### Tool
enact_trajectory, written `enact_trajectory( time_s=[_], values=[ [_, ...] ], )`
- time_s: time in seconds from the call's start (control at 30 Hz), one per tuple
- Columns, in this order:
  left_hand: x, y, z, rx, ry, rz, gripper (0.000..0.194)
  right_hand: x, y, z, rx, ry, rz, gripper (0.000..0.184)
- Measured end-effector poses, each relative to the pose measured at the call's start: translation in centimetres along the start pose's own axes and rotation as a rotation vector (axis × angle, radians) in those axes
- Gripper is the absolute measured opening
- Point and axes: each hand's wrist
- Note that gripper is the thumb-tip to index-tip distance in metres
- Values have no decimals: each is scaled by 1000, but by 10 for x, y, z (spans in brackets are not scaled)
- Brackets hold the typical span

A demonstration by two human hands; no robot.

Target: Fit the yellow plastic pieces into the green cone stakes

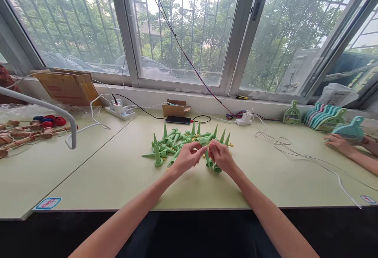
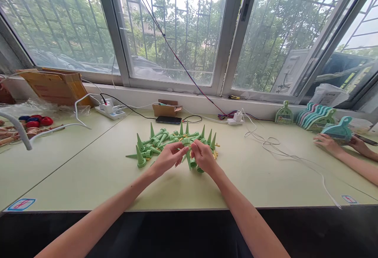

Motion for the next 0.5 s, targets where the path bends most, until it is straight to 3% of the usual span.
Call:
enact_trajectory(
  time_s=[0.5],
  values=[
    [2,-2,0,55,52,82,35,0,3,1,-3,-10,-5,44]
  ],
)
Point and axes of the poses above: each hand's wrist, its own x-axis towards the middle knuckle, its own z-axis out of the palm, y = z × x, and after that the axes turned 6 degrees about -x, right-handed
